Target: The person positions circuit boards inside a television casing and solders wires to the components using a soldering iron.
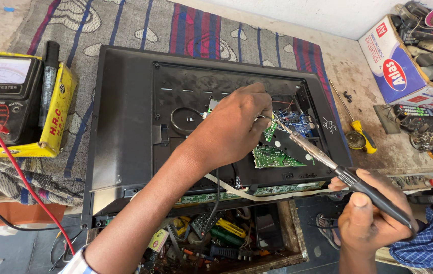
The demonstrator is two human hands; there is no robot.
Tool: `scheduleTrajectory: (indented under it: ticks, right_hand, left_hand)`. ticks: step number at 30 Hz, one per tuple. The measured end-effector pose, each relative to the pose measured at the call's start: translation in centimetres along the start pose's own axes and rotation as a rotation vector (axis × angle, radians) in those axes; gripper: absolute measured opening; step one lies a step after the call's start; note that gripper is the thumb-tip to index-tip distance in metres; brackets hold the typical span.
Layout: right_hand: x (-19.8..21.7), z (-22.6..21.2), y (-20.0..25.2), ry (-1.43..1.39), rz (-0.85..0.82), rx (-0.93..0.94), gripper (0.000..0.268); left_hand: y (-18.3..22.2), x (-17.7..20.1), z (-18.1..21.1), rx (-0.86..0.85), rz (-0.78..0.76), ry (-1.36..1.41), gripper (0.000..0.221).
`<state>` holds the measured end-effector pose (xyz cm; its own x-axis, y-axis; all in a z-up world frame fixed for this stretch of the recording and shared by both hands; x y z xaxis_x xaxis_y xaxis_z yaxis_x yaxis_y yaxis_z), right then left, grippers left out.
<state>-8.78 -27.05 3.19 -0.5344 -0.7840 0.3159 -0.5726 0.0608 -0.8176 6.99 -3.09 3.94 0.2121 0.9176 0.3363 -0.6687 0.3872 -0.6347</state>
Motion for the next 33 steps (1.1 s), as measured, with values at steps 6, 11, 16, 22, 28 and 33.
scheduleTrajectory:
  ticks: [6, 11, 16, 22, 28, 33]
  right_hand:
    - [-0.2, -0.3, -0.1, -0.017, -0.013, 0.025, 0.037]
    - [-0.2, -0.3, -0.1, 0.016, -0.043, 0.038, 0.036]
    - [-0.3, -0.7, -0.1, -0.014, -0.063, 0.065, 0.031]
    - [-0.5, -0.5, -0.2, -0.067, -0.065, 0.039, 0.031]
    - [-0.5, -0.5, -0.1, -0.076, -0.075, 0.018, 0.029]
    - [-0.3, -0.4, -1.0, -0.129, -0.114, -0.025, 0.030]
  left_hand:
    - [0.0, -0.1, -0.1, 0.005, -0.003, -0.014, 0.012]
    - [-0.1, -0.1, -0.2, 0.009, -0.012, -0.006, 0.012]
    - [-0.1, -0.2, -0.2, 0.018, -0.013, -0.008, 0.012]
    - [0.0, -0.2, -0.1, 0.016, -0.013, -0.011, 0.013]
    - [-0.1, -0.2, -0.2, 0.015, -0.011, -0.009, 0.013]
    - [0.0, -0.3, -0.3, 0.013, -0.008, 0.001, 0.013]
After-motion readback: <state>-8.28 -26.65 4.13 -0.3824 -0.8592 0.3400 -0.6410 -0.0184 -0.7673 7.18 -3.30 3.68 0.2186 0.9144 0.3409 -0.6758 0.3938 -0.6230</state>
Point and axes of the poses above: each hand's wrist, its own y-axis away from the middle knuckle, its own x-axis out of the back of the hand, z = x × y, the point moved 9 cm from there along -y, towards the middle knuckle, and after that the axes turned 3 degrees about y, right-handed, at the moved point
